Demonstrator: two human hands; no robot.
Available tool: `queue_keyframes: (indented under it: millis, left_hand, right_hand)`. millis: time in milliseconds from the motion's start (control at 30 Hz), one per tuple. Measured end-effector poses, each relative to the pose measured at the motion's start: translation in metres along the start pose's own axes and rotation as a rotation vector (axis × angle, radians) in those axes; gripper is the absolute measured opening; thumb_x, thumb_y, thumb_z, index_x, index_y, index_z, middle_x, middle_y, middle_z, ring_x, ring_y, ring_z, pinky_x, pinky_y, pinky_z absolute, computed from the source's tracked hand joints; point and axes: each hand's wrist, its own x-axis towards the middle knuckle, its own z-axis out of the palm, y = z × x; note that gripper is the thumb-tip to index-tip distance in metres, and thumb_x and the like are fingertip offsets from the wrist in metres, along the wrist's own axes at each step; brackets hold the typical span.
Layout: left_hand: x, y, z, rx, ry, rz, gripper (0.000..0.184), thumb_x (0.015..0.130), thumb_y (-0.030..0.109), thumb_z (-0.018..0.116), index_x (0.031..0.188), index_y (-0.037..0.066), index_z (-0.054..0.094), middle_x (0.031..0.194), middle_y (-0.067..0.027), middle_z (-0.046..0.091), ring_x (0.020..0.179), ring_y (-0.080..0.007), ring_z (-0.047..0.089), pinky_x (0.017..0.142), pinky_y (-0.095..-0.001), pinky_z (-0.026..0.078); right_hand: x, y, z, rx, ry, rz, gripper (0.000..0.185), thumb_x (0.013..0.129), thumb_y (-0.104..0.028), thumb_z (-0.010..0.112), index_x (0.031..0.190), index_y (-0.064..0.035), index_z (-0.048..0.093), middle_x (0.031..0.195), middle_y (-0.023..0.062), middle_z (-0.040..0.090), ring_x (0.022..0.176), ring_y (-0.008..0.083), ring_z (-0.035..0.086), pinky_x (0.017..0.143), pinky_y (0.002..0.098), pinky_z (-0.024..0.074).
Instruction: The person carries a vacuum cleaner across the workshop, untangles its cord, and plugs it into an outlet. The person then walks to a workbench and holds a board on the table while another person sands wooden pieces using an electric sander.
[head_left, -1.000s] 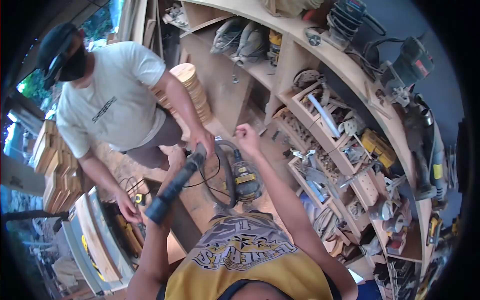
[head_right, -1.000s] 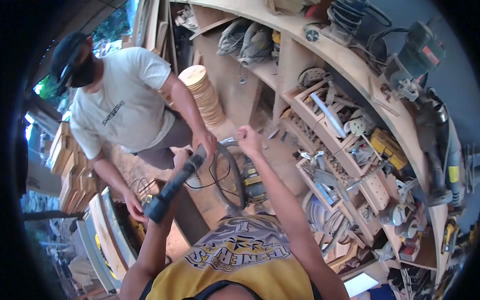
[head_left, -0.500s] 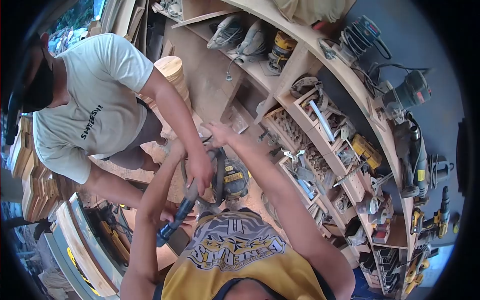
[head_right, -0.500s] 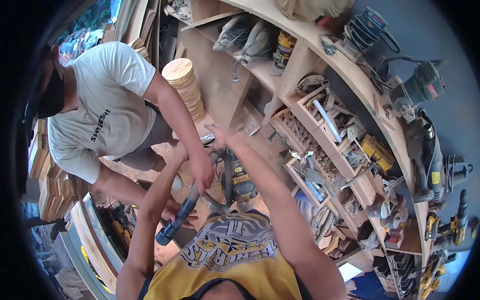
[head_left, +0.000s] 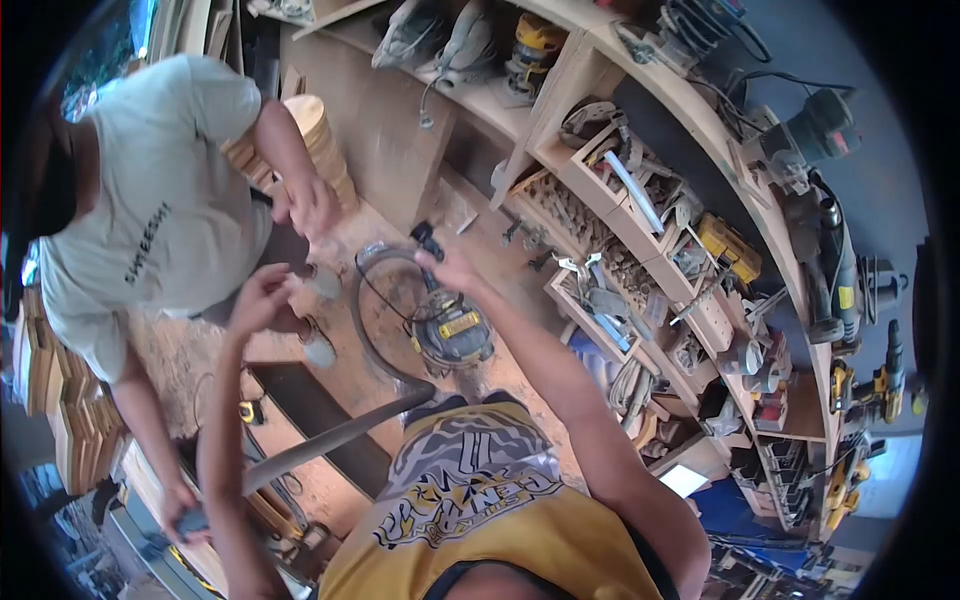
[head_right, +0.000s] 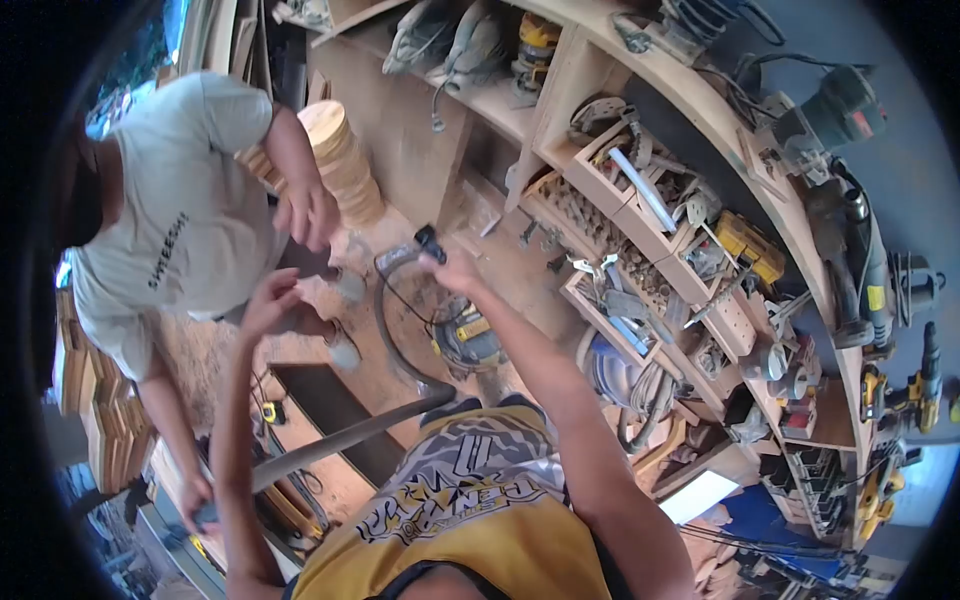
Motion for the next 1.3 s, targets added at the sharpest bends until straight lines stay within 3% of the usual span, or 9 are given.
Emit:
queue_keyframes:
  millis: [367, 567, 633, 700, 767, 800, 967, 1167, 1300]
  left_hand:
    - [-0.107, 0.151, 0.007, 0.155, -0.013, -0.077, 0.025, 0.088, 0.008, 0.061, 0.110, -0.002, 0.057, 0.091, -0.0037, 0.063, 0.085, -0.0089, 0.057, 0.077, -0.0239, 0.046]
    - [-0.092, 0.202, 0.086, -0.053, -0.006, -0.003, 0.064, 0.084, 0.030, 0.068, 0.132, -0.004, 0.040, 0.122, -0.0098, 0.052, 0.116, -0.0149, 0.048, 0.100, -0.0298, 0.038]
    - [-0.086, 0.199, 0.114, -0.204, 0.029, 0.200, 0.082, 0.081, 0.049, 0.066, 0.135, -0.005, 0.035, 0.126, -0.0113, 0.049, 0.118, -0.0166, 0.046, 0.104, -0.0321, 0.034]
    - [-0.099, 0.206, 0.149, -0.454, 0.063, 0.114, 0.115, 0.066, 0.076, 0.058, 0.139, -0.007, 0.026, 0.136, -0.0207, 0.041, 0.126, -0.0285, 0.042, 0.108, -0.0379, 0.029]
    - [-0.100, 0.191, 0.182, -0.801, -0.119, 0.201, 0.122, 0.064, 0.082, 0.053, 0.140, -0.008, 0.020, 0.137, -0.0268, 0.038, 0.127, -0.0347, 0.040, 0.108, -0.0415, 0.028]
    - [-0.110, 0.185, 0.202, -1.003, -0.011, 0.131, 0.122, 0.066, 0.082, 0.050, 0.142, -0.007, 0.015, 0.134, -0.0303, 0.039, 0.124, -0.0367, 0.043, 0.108, -0.0441, 0.029]
    - [-0.161, 0.072, 0.277, -0.982, 0.505, -0.401, 0.067, 0.079, 0.054, 0.063, 0.118, 0.001, 0.051, 0.088, -0.0077, 0.058, 0.071, -0.0184, 0.059, 0.067, -0.0299, 0.052]
    - [-0.202, 0.019, 0.412, -1.130, 0.818, -0.826, 0.018, 0.085, 0.023, 0.061, 0.084, 0.007, 0.056, 0.064, -0.0033, 0.052, 0.053, -0.0142, 0.052, 0.045, -0.0292, 0.044]
    - [-0.213, 0.036, 0.430, -0.906, 0.824, -0.767, 0.018, 0.084, 0.020, 0.064, 0.078, 0.005, 0.056, 0.067, -0.0050, 0.055, 0.050, -0.0141, 0.053, 0.044, -0.0288, 0.045]
  right_hand:
    - [-0.014, -0.228, -0.044, 0.212, 0.218, -0.234, 0.046, 0.087, -0.045, 0.059, 0.071, -0.0016, 0.058, 0.060, 0.0037, 0.056, 0.060, 0.0112, 0.052, 0.056, 0.0337, 0.0417]
    - [-0.043, -0.238, -0.061, 0.319, -0.217, -0.457, 0.041, 0.085, -0.038, 0.059, 0.078, 0.0018, 0.059, 0.059, 0.0194, 0.058, 0.061, 0.0362, 0.061, 0.057, 0.0417, 0.0467]
    - [-0.071, -0.229, -0.061, 0.416, -0.347, -0.459, 0.032, 0.090, -0.031, 0.058, 0.086, 0.0003, 0.059, 0.065, 0.0059, 0.059, 0.061, 0.0115, 0.058, 0.057, 0.0281, 0.0464]
    - [-0.107, -0.215, -0.048, 0.546, -0.344, -0.706, 0.031, 0.091, -0.031, 0.057, 0.089, 0.0004, 0.058, 0.079, 0.0100, 0.062, 0.070, 0.0119, 0.060, 0.063, 0.0254, 0.0464]
    - [-0.153, -0.198, -0.031, 0.682, -0.291, -0.695, 0.032, 0.088, -0.031, 0.057, 0.100, -0.0014, 0.058, 0.095, 0.0178, 0.062, 0.080, 0.0339, 0.062, 0.072, 0.0396, 0.0485]
    - [-0.176, -0.185, -0.022, 0.889, -0.449, -0.421, 0.031, 0.088, -0.031, 0.057, 0.102, -0.0029, 0.056, 0.099, 0.0151, 0.060, 0.080, 0.0292, 0.062, 0.070, 0.0363, 0.0477]
    - [-0.227, -0.036, 0.030, 1.135, -1.279, 0.738, 0.033, 0.089, -0.041, 0.057, 0.091, -0.0092, 0.051, 0.060, 0.0003, 0.048, 0.044, 0.0092, 0.045, 0.041, 0.0232, 0.0337]
    - [-0.302, 0.093, 0.015, 0.404, -1.051, 0.271, 0.047, 0.087, -0.051, 0.056, 0.081, -0.0045, 0.063, 0.070, 0.0053, 0.062, 0.063, 0.0125, 0.059, 0.056, 0.0256, 0.0451]
    - [-0.281, 0.103, -0.035, 0.222, -1.521, 0.335, 0.051, 0.083, -0.048, 0.063, 0.092, 0.0018, 0.063, 0.079, 0.0074, 0.062, 0.072, 0.0149, 0.059, 0.067, 0.0289, 0.0463]
